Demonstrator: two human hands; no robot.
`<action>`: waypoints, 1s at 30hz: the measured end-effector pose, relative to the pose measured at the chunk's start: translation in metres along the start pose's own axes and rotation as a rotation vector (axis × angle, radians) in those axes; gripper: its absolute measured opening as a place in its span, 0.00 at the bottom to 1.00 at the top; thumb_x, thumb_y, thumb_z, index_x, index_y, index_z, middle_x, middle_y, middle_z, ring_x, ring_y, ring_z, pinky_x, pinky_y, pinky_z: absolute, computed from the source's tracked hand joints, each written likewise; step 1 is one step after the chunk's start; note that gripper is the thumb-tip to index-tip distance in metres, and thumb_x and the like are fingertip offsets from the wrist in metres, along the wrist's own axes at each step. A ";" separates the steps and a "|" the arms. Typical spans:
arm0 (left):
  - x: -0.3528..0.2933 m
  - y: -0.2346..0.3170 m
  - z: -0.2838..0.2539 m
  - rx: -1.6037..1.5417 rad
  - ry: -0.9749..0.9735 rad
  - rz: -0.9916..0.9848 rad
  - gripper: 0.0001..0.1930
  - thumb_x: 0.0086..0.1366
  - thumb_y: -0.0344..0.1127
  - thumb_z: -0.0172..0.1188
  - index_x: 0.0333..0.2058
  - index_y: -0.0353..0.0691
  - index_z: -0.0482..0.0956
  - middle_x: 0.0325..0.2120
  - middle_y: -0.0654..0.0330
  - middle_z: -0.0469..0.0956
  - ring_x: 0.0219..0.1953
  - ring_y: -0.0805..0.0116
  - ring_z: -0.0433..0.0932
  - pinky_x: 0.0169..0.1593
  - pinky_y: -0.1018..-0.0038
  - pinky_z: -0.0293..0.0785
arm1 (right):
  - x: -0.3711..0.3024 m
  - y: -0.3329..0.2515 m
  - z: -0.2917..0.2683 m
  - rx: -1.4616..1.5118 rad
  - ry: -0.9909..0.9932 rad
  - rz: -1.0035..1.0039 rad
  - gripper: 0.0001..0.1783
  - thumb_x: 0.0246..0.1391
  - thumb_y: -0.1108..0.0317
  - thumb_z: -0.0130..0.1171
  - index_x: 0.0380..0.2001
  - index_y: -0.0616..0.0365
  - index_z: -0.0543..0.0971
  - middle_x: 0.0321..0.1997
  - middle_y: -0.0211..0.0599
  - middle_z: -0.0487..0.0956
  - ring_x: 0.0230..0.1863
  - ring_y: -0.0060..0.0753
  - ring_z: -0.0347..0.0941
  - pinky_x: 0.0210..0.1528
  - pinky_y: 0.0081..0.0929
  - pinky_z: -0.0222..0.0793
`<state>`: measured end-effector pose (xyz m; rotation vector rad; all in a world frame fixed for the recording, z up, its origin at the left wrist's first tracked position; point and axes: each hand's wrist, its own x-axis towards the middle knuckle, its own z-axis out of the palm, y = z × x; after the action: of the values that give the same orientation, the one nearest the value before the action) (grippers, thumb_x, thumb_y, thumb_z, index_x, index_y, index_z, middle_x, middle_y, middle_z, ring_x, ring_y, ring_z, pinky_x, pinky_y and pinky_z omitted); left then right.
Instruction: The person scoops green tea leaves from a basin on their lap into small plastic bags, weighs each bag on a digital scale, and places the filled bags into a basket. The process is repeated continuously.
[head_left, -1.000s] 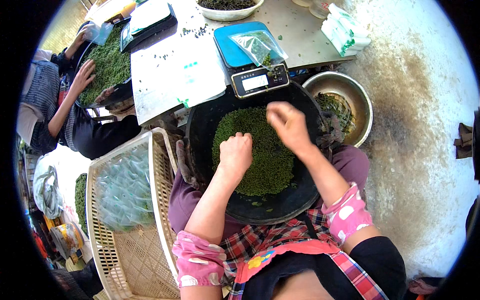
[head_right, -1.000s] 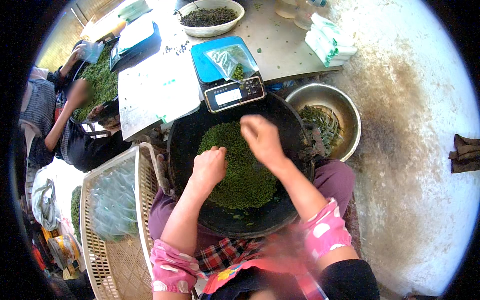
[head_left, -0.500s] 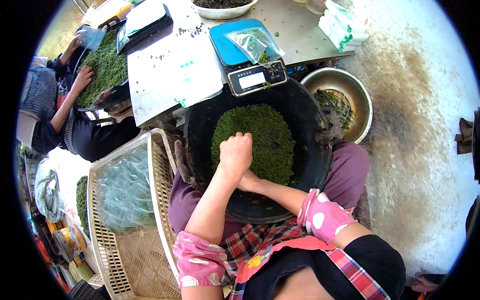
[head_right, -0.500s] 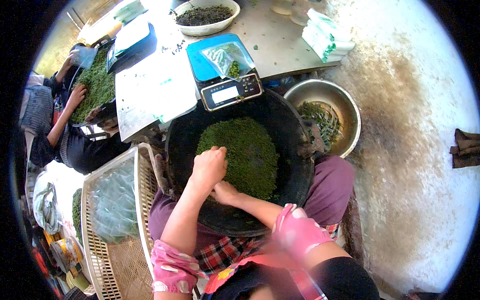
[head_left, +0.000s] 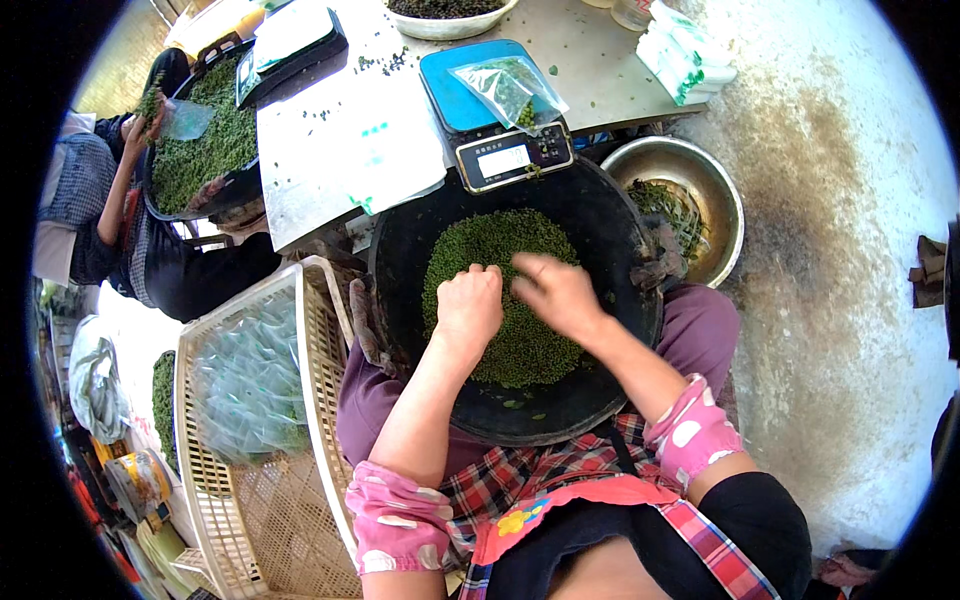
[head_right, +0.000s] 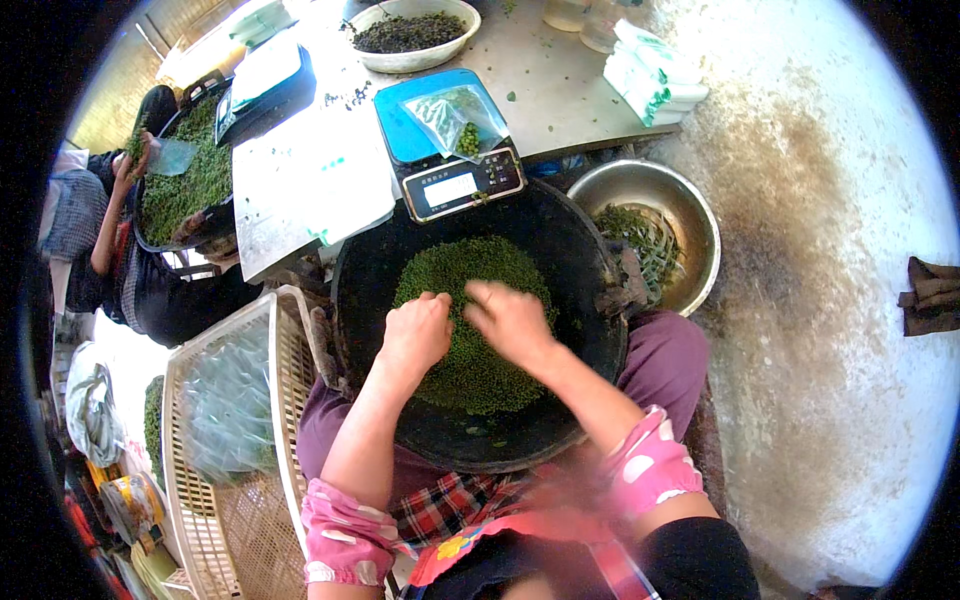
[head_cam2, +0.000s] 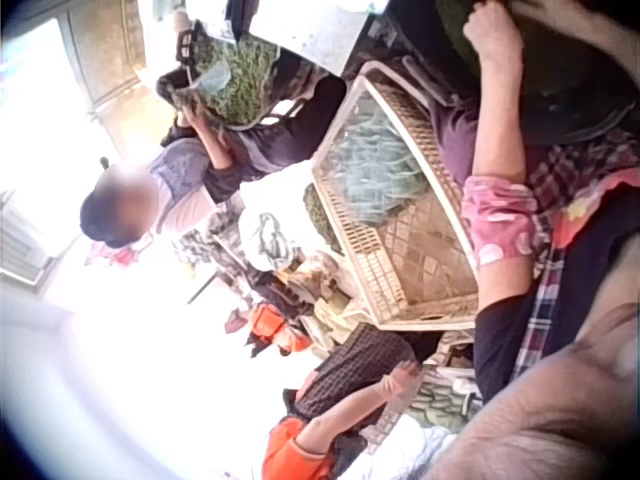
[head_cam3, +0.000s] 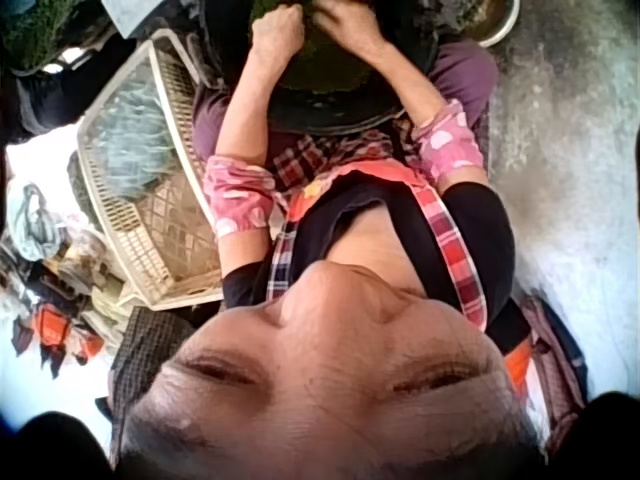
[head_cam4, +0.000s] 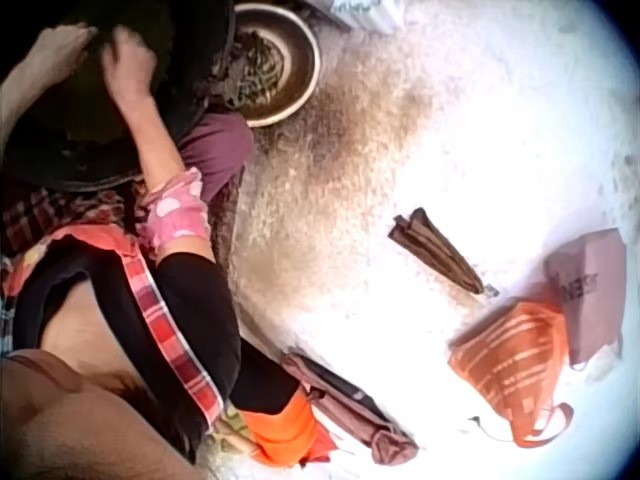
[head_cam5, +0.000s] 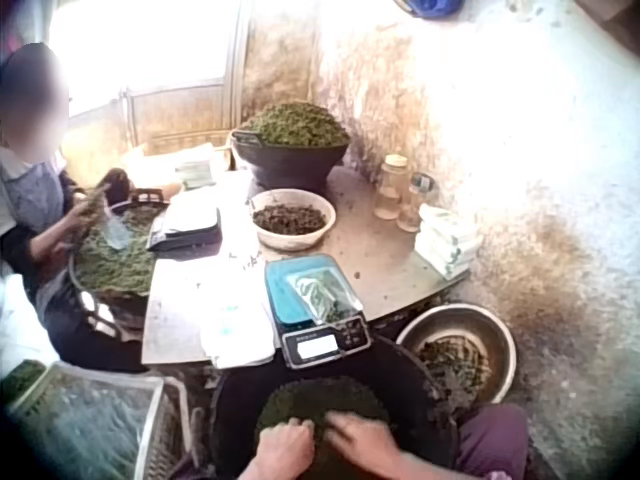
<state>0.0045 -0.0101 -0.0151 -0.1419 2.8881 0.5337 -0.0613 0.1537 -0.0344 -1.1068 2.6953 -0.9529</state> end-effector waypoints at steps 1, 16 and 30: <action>0.001 -0.001 0.002 0.004 0.011 -0.003 0.10 0.58 0.34 0.62 0.37 0.37 0.75 0.33 0.50 0.79 0.36 0.50 0.82 0.36 0.57 0.79 | 0.021 -0.005 -0.020 -0.010 0.176 -0.074 0.15 0.57 0.64 0.60 0.48 0.52 0.78 0.46 0.41 0.81 0.40 0.45 0.80 0.40 0.36 0.78; 0.007 0.011 -0.050 -0.342 0.763 0.126 0.34 0.54 0.27 0.64 0.60 0.34 0.65 0.56 0.42 0.67 0.56 0.47 0.70 0.57 0.58 0.69 | 0.178 -0.040 -0.141 -0.246 0.057 -0.478 0.11 0.59 0.68 0.56 0.42 0.60 0.80 0.37 0.44 0.81 0.33 0.47 0.78 0.36 0.34 0.75; -0.004 0.015 -0.044 -0.809 0.318 0.003 0.24 0.49 0.40 0.73 0.41 0.39 0.73 0.28 0.51 0.80 0.34 0.50 0.82 0.35 0.61 0.76 | 0.074 -0.063 -0.137 0.318 -0.641 -0.054 0.11 0.53 0.73 0.62 0.41 0.62 0.79 0.33 0.41 0.81 0.25 0.30 0.80 0.30 0.29 0.76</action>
<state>-0.0018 -0.0116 0.0311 -0.3609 2.7500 1.7861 -0.1176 0.1418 0.1238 -1.1670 1.9413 -0.8131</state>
